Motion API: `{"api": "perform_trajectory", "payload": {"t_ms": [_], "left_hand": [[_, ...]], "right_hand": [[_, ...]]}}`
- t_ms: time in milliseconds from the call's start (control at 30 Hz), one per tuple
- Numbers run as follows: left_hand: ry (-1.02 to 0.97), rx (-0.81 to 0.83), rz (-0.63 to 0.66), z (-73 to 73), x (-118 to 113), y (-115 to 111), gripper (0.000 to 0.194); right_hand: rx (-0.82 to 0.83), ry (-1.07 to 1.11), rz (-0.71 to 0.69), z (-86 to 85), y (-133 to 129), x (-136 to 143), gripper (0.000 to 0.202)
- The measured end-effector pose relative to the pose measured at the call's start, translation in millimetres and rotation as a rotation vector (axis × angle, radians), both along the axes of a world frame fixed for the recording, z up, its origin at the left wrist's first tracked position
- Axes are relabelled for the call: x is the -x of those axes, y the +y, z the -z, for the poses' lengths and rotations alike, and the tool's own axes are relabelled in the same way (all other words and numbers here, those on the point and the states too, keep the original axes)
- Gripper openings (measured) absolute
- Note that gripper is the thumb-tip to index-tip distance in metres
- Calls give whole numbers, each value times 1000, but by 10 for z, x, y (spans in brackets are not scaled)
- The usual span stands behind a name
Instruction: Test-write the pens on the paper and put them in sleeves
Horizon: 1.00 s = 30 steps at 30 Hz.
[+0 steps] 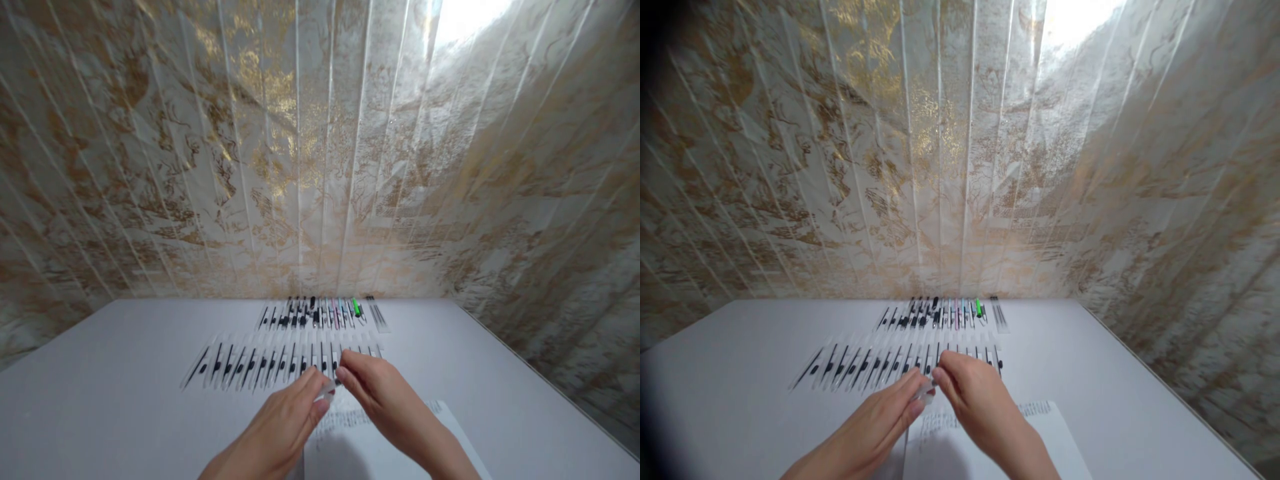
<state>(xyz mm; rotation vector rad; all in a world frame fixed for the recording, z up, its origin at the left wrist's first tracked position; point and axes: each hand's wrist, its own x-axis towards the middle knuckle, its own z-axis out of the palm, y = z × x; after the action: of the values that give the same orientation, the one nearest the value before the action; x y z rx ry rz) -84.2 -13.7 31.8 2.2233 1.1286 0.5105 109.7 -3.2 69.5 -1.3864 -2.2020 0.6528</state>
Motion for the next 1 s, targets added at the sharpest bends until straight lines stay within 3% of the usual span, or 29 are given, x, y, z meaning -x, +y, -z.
{"api": "perform_trajectory", "payload": {"t_ms": [133, 300, 467, 633, 800, 1000], "left_hand": [[-10, -28, -17, 12, 3, 2, 34], [-2, -27, -10, 21, 13, -10, 35], [-6, 0, -16, -11, 6, -3, 33], [-8, -45, -23, 41, 27, 0, 36], [32, -50, -31, 66, 39, -6, 38], [46, -59, -37, 30, 7, 2, 35]], "right_hand": [[62, -55, 76, 45, 12, 25, 45], [25, 10, -13, 36, -6, 22, 28], [71, -48, 83, 35, 20, 34, 49], [22, 6, 8, 14, 3, 33, 26], [73, -35, 71, 33, 12, 40, 44], [37, 42, -16, 10, -2, 3, 24]]}}
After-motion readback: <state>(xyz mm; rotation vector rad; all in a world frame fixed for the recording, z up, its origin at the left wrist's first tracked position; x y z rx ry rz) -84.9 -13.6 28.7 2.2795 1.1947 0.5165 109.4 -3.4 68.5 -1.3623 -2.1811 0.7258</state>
